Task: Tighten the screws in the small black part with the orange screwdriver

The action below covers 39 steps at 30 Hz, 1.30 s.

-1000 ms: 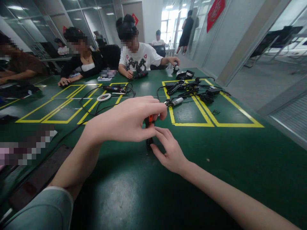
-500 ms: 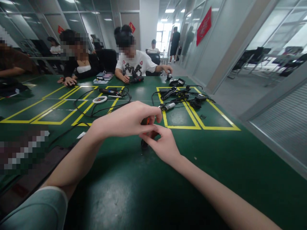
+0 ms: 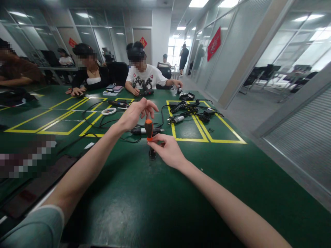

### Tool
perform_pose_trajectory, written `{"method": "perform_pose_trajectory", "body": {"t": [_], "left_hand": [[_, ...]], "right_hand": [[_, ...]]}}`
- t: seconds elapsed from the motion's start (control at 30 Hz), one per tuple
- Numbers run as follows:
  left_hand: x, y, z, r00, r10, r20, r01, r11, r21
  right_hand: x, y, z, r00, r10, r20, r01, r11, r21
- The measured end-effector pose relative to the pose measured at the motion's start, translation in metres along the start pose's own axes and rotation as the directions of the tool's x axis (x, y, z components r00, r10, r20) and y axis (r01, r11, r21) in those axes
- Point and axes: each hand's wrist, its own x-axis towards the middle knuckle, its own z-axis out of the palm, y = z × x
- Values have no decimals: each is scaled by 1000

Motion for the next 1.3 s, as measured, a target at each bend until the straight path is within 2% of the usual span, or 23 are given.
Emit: {"method": "perform_pose_trajectory", "body": {"t": [0.1, 0.2, 0.27, 0.4, 0.5, 0.57, 0.63, 0.77, 0.87, 0.93, 1.13, 1.3], "left_hand": [[-7, -30, 13, 979, -201, -39, 191, 966, -177], [-22, -58, 25, 904, -428, 14, 396, 822, -410], [-36, -70, 32, 870, -492, 45, 444, 739, -506], [-65, -79, 40, 882, -443, 159, 445, 676, -587], [-81, -80, 45, 857, -425, 292, 514, 654, -555], [-86, -81, 48, 848, -423, 318, 529, 663, -529], [-88, -82, 49, 852, -395, 344, 520, 713, -471], [-85, -82, 41, 808, -393, 438, 560, 744, -364], [-84, -83, 33, 745, -394, 538, 616, 715, -330], [-84, -85, 31, 732, -401, 551, 633, 700, -331], [-86, -90, 37, 749, -430, 504, 625, 710, -324], [-88, -86, 48, 814, -382, 439, 534, 789, -304]], "right_hand": [[2, 3, -1, 999, 29, 29, -30, 999, 41], [3, 4, 0, 997, 66, 36, -70, 986, 151], [4, 4, 1, 996, 72, 44, -80, 971, 224], [4, 7, 6, 997, 55, 51, -67, 955, 289], [4, 9, 9, 998, 54, 18, -57, 946, 319], [4, 11, 11, 998, 69, -12, -61, 943, 328], [5, 11, 11, 996, 85, -15, -76, 946, 316], [5, 7, 8, 994, 105, -9, -98, 954, 282], [5, 4, 3, 995, 101, -26, -91, 962, 258], [5, 4, 1, 996, 92, -15, -85, 966, 245], [6, 8, -1, 997, 76, 3, -74, 963, 260], [4, 6, 0, 999, 32, 24, -37, 966, 256]]}}
